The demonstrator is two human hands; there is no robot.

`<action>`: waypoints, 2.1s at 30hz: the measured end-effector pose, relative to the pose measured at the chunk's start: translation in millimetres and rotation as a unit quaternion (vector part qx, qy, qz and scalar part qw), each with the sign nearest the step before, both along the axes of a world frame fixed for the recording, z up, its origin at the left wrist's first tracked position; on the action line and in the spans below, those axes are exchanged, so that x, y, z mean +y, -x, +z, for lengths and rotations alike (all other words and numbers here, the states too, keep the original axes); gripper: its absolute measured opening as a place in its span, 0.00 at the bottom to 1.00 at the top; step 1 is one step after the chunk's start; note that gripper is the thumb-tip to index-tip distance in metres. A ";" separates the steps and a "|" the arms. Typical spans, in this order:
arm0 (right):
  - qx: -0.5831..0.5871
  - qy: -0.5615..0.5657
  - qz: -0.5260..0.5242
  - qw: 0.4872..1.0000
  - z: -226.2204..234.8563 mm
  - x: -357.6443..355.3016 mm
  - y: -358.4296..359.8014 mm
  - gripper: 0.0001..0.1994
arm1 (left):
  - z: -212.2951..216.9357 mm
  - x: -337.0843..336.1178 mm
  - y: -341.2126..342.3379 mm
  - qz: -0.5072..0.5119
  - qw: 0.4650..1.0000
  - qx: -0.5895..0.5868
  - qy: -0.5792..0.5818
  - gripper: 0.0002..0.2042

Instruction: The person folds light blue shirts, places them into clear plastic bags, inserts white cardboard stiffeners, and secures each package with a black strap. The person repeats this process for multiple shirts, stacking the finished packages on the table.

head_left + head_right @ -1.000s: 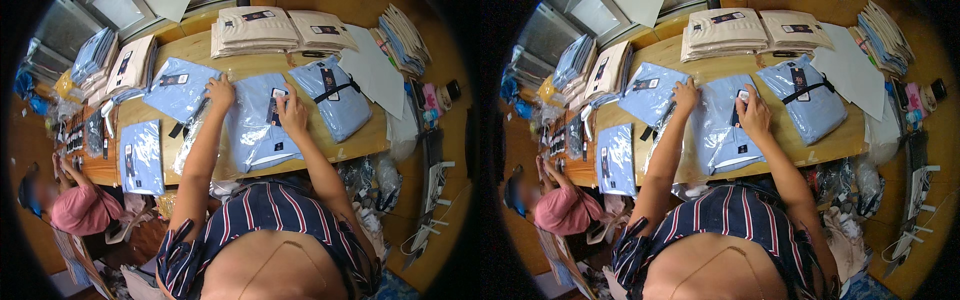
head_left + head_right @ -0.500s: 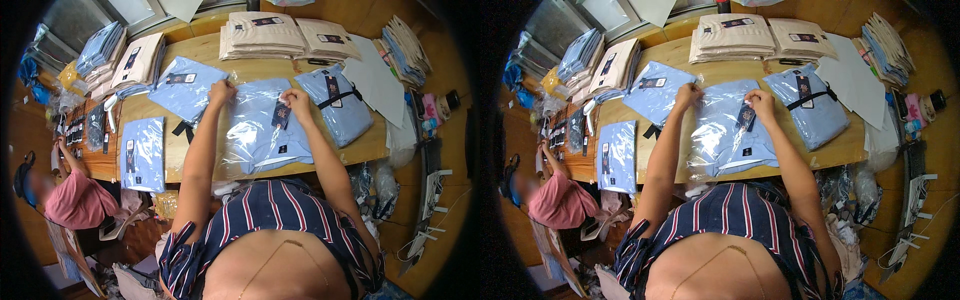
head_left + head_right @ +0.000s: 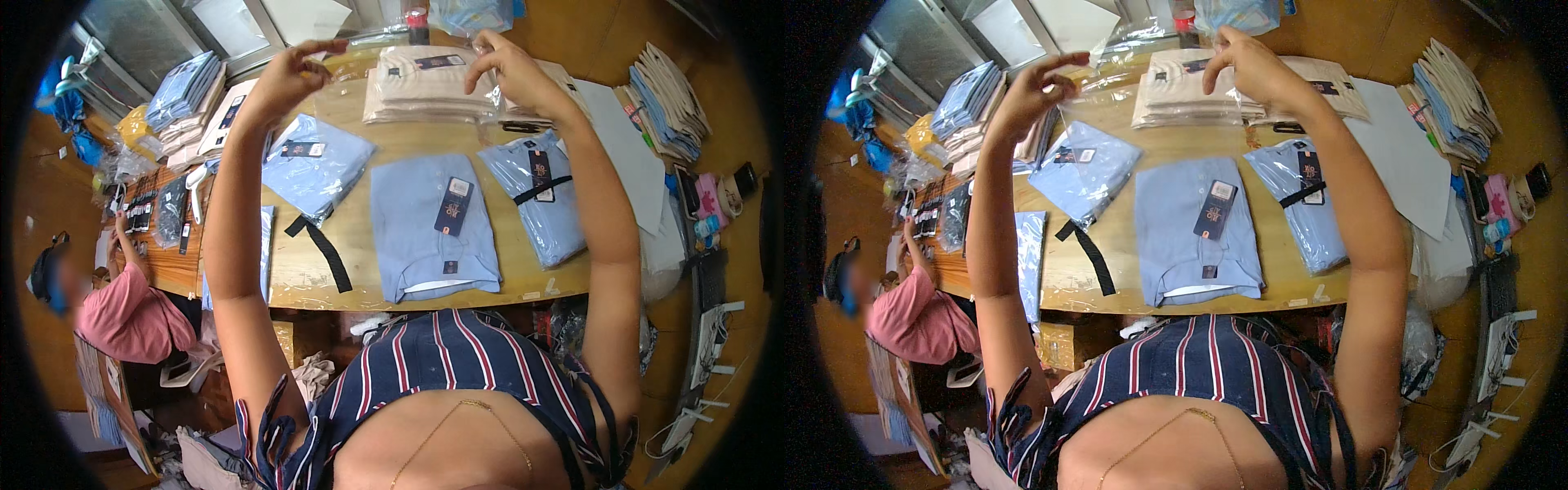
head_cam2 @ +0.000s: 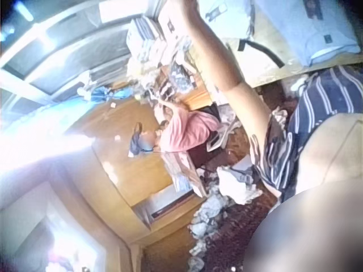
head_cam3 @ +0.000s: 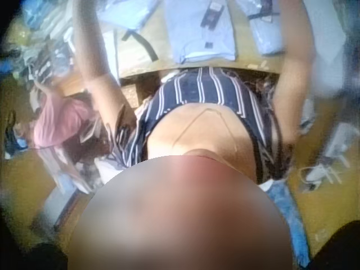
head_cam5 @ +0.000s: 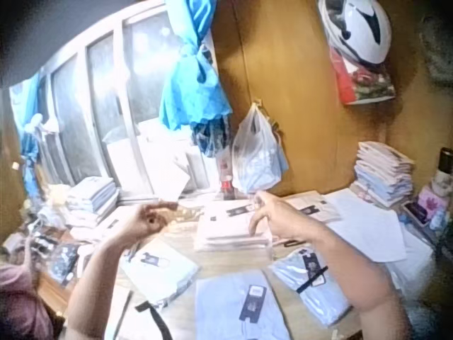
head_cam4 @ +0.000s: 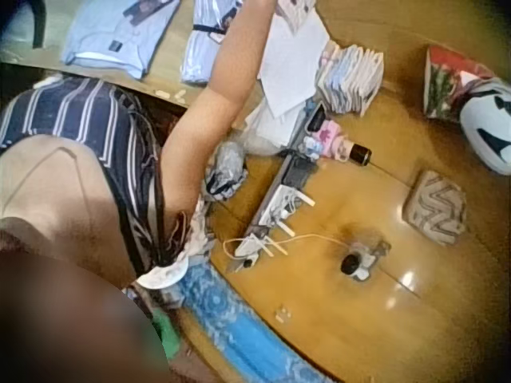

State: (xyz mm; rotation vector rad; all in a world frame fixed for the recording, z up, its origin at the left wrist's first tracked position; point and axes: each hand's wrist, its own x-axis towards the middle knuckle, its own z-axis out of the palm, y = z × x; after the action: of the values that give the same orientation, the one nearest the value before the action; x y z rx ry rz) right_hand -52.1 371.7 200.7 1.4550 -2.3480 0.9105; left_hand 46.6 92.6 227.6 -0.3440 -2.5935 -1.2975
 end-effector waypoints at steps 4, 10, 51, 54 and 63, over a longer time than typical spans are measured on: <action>0.219 -0.032 -0.088 0.971 25.9 -14.3 29.7 0.08 | 24.0 -11.8 17.3 0.156 0.967 0.142 0.140 0.15; 0.484 0.380 -0.227 0.755 91.6 -21.0 -7.0 0.05 | 87.1 39.5 -19.3 0.337 0.529 0.749 0.213 0.10; -0.563 0.183 -0.016 0.806 -266.9 -11.0 34.4 0.06 | -278.2 3.8 -25.1 0.315 0.946 -0.017 -0.073 0.06; -0.582 0.207 -0.080 0.782 -258.7 -13.4 28.8 0.03 | -283.6 8.4 -26.5 0.313 0.939 0.034 -0.143 0.05; -0.615 0.127 -0.089 0.773 -256.8 -4.7 22.2 0.05 | -265.7 5.9 -43.8 0.230 0.927 -0.156 -0.252 0.04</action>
State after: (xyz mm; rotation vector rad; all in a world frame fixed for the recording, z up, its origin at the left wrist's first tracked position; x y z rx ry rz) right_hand -74.3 367.0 -56.0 0.4232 -2.7672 2.5354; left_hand 90.4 98.5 -38.1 0.5656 -2.2267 -1.8504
